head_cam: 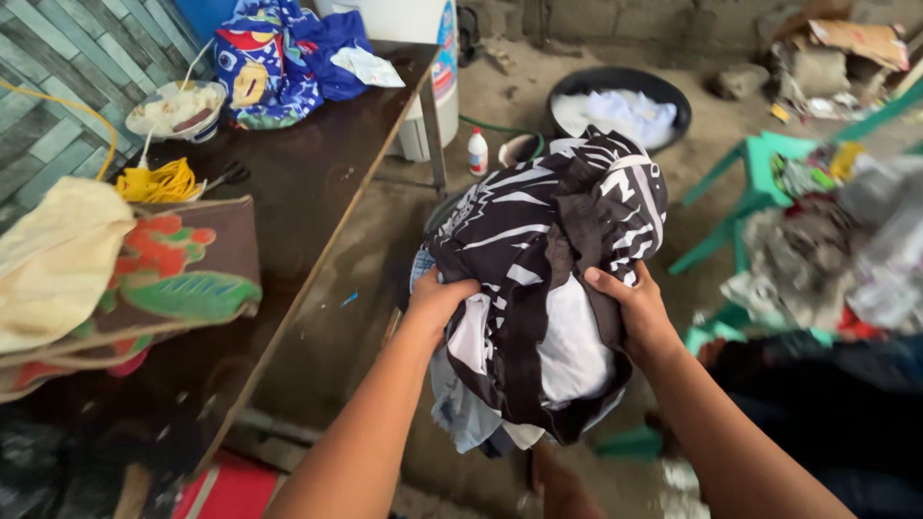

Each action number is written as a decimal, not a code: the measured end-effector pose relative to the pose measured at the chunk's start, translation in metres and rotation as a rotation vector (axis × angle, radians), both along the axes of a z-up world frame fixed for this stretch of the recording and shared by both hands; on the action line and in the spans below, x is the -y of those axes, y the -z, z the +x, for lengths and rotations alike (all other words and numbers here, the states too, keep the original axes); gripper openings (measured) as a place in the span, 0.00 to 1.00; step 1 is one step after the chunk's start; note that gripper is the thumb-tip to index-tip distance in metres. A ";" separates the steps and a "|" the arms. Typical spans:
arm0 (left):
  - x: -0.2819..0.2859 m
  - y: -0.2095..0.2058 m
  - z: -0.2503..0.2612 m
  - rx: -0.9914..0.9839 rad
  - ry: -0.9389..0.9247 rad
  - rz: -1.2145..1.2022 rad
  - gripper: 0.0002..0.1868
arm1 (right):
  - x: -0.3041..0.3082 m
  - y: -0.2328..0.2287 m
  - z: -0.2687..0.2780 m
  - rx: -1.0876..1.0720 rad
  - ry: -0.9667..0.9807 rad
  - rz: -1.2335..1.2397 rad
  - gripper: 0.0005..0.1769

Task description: The person washes a white shirt by hand in a large basin of soapy water, scrubbing different parts of the fabric together.

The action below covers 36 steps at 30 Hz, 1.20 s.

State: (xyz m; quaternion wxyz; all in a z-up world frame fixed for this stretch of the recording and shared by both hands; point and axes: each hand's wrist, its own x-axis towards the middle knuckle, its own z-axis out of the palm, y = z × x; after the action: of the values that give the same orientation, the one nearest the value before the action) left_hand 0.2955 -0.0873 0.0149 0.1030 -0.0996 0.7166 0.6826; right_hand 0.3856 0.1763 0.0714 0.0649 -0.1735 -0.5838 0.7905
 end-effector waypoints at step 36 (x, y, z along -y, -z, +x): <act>-0.034 -0.002 -0.175 -0.086 0.442 -0.041 0.26 | -0.010 0.111 -0.201 0.233 0.010 0.291 0.35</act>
State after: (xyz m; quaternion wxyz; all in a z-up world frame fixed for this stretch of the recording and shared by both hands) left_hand 0.1208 -0.0532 0.0171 0.2173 0.0870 0.7386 0.6322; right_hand 0.1847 0.1864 -0.0394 0.0252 -0.2555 -0.6945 0.6721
